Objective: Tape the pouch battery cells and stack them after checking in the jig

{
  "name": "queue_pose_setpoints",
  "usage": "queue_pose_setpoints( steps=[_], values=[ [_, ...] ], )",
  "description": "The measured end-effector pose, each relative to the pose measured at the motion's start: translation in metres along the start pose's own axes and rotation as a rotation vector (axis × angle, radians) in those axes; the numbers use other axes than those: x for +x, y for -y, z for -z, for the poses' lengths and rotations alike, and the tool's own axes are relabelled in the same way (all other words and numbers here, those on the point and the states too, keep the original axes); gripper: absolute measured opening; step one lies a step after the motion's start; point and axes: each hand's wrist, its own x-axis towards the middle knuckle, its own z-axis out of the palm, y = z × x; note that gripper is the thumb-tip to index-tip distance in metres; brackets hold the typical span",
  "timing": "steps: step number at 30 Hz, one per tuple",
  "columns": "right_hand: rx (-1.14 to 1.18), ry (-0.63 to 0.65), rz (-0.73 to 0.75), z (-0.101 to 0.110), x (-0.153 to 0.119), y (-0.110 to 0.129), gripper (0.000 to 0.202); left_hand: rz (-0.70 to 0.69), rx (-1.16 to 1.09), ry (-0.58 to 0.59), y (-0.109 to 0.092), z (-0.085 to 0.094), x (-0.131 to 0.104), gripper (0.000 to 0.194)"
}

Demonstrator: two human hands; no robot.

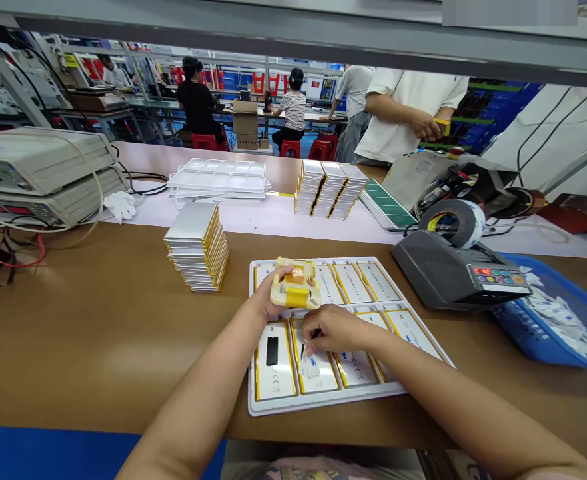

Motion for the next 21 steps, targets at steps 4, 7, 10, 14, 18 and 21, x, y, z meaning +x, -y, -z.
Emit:
queue_pose_setpoints(
  steps=[4, 7, 10, 14, 18, 21],
  values=[
    [0.147, 0.044, 0.071, 0.003, -0.008, 0.0, 0.019, 0.013, -0.006, 0.008, -0.002, 0.004, 0.002, 0.031],
    [0.428, 0.25, 0.082, 0.016, -0.024, -0.017, 0.025, 0.025, -0.013, 0.018, -0.002, 0.007, 0.004, 0.033],
    [0.347, 0.139, -0.141, 0.03, -0.04, -0.042, 0.026, 0.036, -0.02, 0.015, -0.003, 0.007, 0.005, 0.034],
    [0.017, -0.065, -0.317, 0.033, -0.049, -0.062, 0.021, 0.04, -0.01, -0.01, -0.003, 0.003, 0.004, 0.031],
    [0.031, 0.03, -0.22, 0.027, -0.05, -0.061, 0.019, 0.017, 0.016, -0.033, -0.004, 0.001, 0.003, 0.028],
    [0.035, 0.011, -0.199, 0.026, -0.051, -0.06, 0.019, 0.022, 0.031, -0.053, -0.005, 0.003, 0.004, 0.028]
  ],
)
